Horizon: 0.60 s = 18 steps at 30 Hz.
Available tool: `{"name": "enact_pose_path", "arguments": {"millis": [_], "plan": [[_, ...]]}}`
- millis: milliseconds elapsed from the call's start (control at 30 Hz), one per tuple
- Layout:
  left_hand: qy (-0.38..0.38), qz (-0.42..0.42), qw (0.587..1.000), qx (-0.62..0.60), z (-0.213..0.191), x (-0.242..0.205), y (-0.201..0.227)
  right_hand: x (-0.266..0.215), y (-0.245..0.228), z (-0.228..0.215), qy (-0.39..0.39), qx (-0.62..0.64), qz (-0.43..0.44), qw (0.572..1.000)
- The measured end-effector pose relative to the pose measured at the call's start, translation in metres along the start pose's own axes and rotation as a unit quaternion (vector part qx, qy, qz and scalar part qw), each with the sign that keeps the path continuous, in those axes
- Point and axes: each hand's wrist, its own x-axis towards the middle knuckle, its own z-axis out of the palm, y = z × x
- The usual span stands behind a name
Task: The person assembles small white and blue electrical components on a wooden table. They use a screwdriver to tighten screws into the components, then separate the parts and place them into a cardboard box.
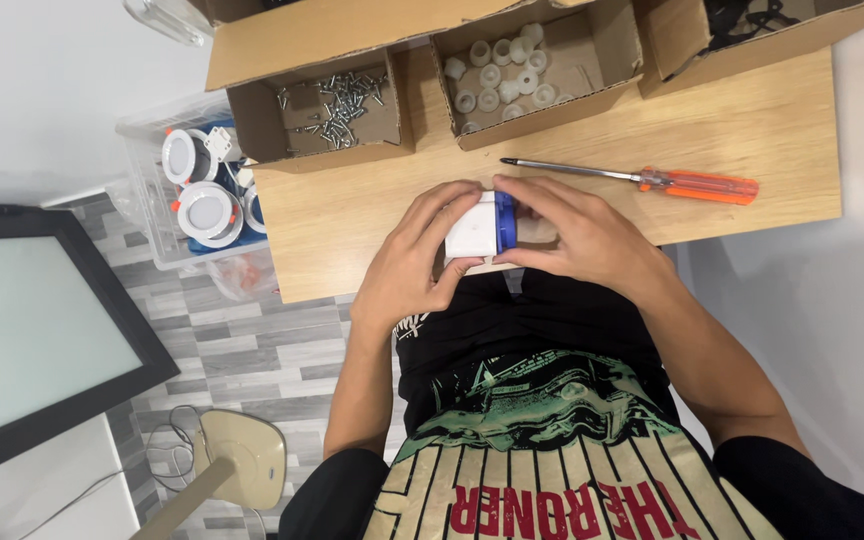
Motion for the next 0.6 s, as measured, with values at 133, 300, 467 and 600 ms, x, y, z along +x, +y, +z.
{"name": "enact_pose_path", "arguments": {"millis": [133,300,467,600], "plan": [[0.027,0.009,1.0,0.002,-0.006,-0.002,-0.005,-0.009,0.004,0.004,0.041,-0.028,0.005,0.999],[0.07,-0.02,0.997,0.032,-0.02,-0.01,-0.009,-0.02,0.007,-0.003,0.098,-0.005,-0.004,0.995],[0.213,0.023,0.973,0.087,0.006,-0.03,0.004,-0.033,0.006,0.0,0.123,0.044,0.029,0.991],[0.249,-0.053,0.957,-0.141,0.053,-0.042,0.023,-0.034,-0.009,0.002,0.139,0.121,0.002,0.983]]}}
